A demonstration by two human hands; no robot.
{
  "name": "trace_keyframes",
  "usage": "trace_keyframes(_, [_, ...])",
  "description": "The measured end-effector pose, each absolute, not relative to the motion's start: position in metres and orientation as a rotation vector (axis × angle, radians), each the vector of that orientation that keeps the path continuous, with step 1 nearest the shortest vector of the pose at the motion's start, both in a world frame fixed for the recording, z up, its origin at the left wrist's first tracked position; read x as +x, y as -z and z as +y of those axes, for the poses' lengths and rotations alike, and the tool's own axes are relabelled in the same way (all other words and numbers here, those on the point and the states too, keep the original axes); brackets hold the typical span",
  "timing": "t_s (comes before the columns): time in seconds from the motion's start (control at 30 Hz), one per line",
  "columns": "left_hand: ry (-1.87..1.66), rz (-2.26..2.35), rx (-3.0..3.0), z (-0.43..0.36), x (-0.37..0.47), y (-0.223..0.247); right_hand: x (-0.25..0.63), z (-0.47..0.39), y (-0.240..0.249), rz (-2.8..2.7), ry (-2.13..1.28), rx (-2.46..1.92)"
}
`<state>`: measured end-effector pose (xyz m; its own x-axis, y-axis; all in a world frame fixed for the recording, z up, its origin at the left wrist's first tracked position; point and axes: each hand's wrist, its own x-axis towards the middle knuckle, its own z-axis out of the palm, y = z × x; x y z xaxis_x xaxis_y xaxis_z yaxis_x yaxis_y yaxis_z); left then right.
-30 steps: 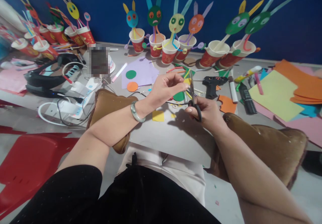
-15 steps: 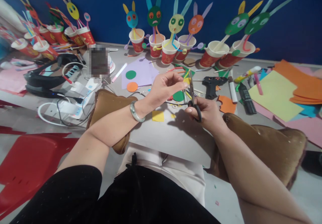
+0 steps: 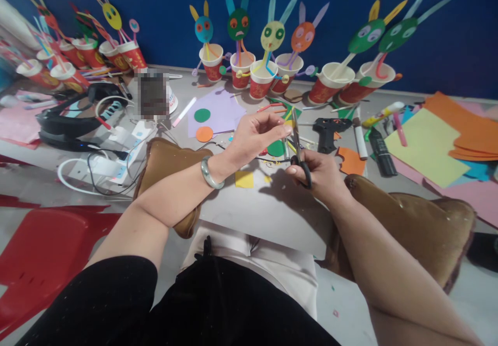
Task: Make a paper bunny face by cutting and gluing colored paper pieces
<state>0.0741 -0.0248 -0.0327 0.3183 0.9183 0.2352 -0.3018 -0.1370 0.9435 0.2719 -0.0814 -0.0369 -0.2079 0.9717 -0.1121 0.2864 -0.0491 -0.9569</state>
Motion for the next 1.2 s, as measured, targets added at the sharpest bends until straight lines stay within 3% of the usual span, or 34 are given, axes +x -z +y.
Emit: trace_keyframes(1.2, [-1.253,0.654,1.325,-0.0204,0.0728,0.0366,0.2730,-0.0809,0.0398,-1.569,-1.293,-1.354])
